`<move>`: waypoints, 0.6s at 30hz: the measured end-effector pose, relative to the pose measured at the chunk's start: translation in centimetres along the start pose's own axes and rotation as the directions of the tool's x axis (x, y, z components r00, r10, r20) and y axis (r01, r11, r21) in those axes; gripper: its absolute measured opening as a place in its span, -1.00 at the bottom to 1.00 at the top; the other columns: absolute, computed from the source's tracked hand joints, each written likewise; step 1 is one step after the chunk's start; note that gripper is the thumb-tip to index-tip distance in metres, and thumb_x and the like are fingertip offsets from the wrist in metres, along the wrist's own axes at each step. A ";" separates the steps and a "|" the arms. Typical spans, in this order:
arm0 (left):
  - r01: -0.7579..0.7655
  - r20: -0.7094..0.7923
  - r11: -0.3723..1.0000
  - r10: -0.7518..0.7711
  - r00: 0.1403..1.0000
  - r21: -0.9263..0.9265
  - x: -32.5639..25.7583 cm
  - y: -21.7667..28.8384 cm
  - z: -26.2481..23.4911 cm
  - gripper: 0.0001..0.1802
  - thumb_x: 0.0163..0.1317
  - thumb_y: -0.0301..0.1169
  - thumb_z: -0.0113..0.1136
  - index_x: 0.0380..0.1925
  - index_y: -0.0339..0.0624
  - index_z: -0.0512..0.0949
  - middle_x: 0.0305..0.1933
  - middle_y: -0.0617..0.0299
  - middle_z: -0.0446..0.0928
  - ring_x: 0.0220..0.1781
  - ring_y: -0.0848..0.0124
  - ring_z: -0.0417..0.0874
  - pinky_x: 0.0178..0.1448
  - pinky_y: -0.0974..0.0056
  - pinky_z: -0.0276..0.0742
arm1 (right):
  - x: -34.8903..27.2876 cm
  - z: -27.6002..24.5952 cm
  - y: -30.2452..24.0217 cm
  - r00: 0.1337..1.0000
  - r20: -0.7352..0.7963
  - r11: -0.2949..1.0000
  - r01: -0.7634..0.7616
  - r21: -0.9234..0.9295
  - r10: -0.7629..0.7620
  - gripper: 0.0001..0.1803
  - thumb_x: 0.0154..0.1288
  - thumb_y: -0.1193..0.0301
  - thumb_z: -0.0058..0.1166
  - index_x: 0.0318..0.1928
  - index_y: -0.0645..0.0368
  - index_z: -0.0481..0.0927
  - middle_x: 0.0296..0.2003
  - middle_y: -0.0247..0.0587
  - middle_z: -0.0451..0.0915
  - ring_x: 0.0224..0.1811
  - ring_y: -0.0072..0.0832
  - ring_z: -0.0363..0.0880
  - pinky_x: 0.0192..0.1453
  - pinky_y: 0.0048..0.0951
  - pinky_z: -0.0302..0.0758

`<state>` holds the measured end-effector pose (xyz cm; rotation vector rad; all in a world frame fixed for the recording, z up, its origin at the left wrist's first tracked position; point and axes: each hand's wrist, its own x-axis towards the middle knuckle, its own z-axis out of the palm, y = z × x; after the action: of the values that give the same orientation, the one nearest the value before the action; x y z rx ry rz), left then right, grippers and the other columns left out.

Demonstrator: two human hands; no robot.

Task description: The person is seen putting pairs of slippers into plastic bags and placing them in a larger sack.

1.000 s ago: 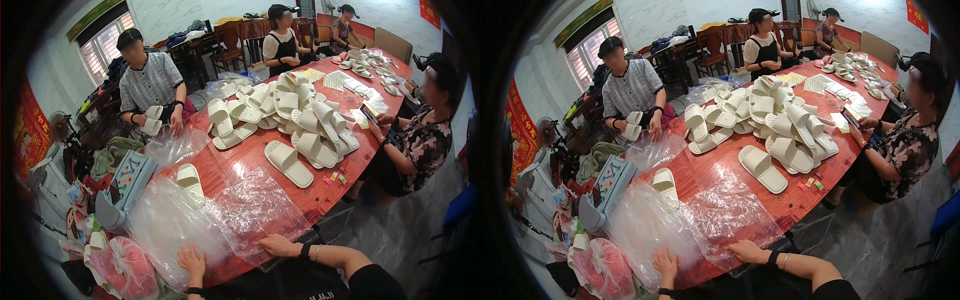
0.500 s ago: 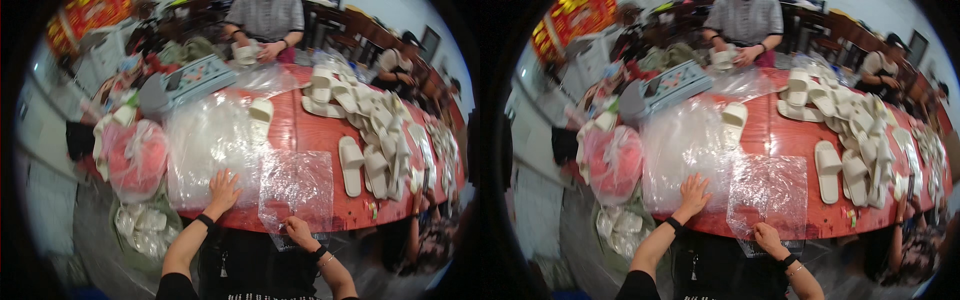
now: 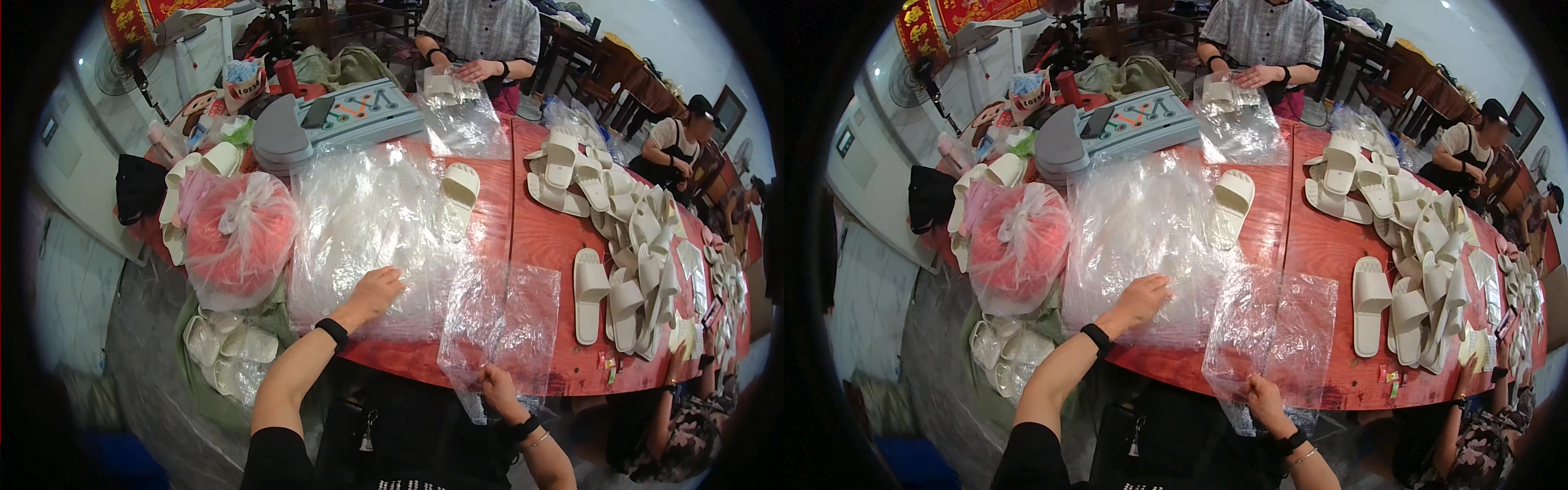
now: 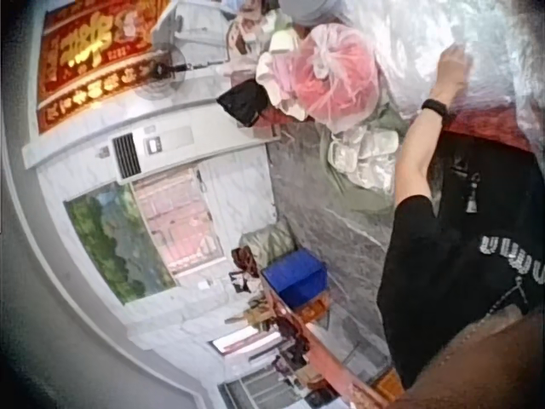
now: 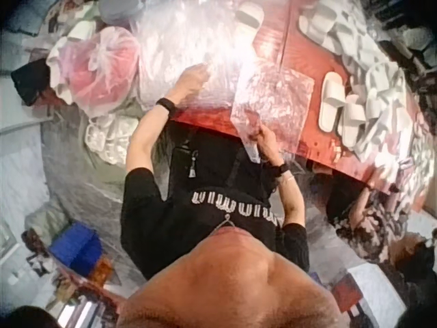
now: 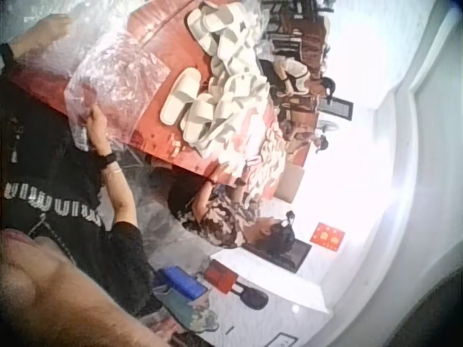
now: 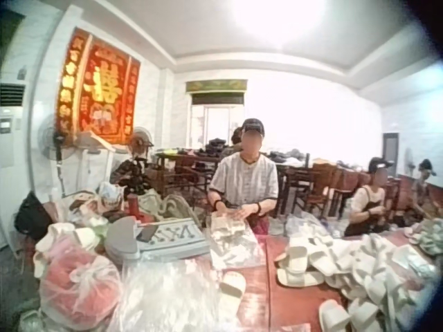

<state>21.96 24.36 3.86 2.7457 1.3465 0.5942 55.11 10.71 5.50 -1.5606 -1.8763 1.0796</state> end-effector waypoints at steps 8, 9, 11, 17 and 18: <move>0.347 -0.588 0.901 -0.433 0.683 -0.259 2.7 1.3 -8.2 -0.86 0.11 -0.32 0.07 -0.37 -0.01 0.58 -0.04 0.26 0.49 0.06 0.21 0.43 0.09 0.07 0.25 | 0.5 -1.4 -1.1 0.986 -0.091 0.990 -0.142 0.020 0.143 -0.89 0.06 0.49 -0.06 -0.36 0.24 0.46 -0.55 -0.05 0.50 -0.47 -0.26 0.53 -0.35 -0.33 0.43; 0.349 -0.584 0.900 -0.434 0.686 -0.260 2.9 1.9 -7.7 -0.86 0.11 -0.32 0.07 -0.37 -0.01 0.58 -0.04 0.26 0.49 0.06 0.21 0.43 0.09 0.07 0.25 | 0.5 -1.4 -1.3 0.981 -0.073 0.984 -0.178 -0.004 0.177 -0.83 0.09 0.40 -0.01 -0.33 0.22 0.48 -0.54 -0.06 0.50 -0.46 -0.29 0.54 -0.35 -0.35 0.44; 0.030 -0.228 0.999 -0.035 0.973 -0.025 2.9 3.3 -6.5 -0.86 0.11 -0.27 0.08 -0.37 0.08 0.59 0.01 0.30 0.45 0.18 0.18 0.31 0.18 -0.12 0.10 | 0.5 -1.3 -2.0 0.974 -0.057 0.975 -0.222 -0.020 0.220 -0.77 0.12 0.31 0.03 -0.30 0.21 0.50 -0.53 -0.07 0.51 -0.46 -0.32 0.54 -0.34 -0.36 0.44; 0.289 0.237 0.957 -0.285 0.929 0.021 0.6 2.8 -0.7 -0.83 0.13 -0.22 0.03 -0.35 0.13 0.59 0.12 0.35 0.37 0.31 0.11 0.12 0.20 -0.33 -0.14 | 1.0 -0.6 -2.6 0.996 -0.084 0.993 0.022 -0.120 -0.032 -0.69 0.17 0.21 0.03 -0.16 0.13 0.51 -0.47 -0.09 0.56 -0.41 -0.23 0.57 -0.34 -0.28 0.45; 0.313 0.235 0.949 -0.314 0.920 0.042 0.7 2.7 -0.8 -0.81 0.17 -0.20 -0.02 -0.35 0.11 0.58 0.13 0.33 0.36 0.32 0.08 0.11 0.17 -0.37 -0.13 | 1.1 -0.7 -3.1 0.998 -0.064 0.987 -0.036 -0.157 0.026 -0.69 0.18 0.23 0.01 -0.13 0.11 0.49 -0.46 -0.10 0.57 -0.40 -0.21 0.56 -0.33 -0.25 0.44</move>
<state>24.09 23.06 5.32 2.4251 1.6704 0.2323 53.58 11.78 8.23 -1.6960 -1.9423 0.9025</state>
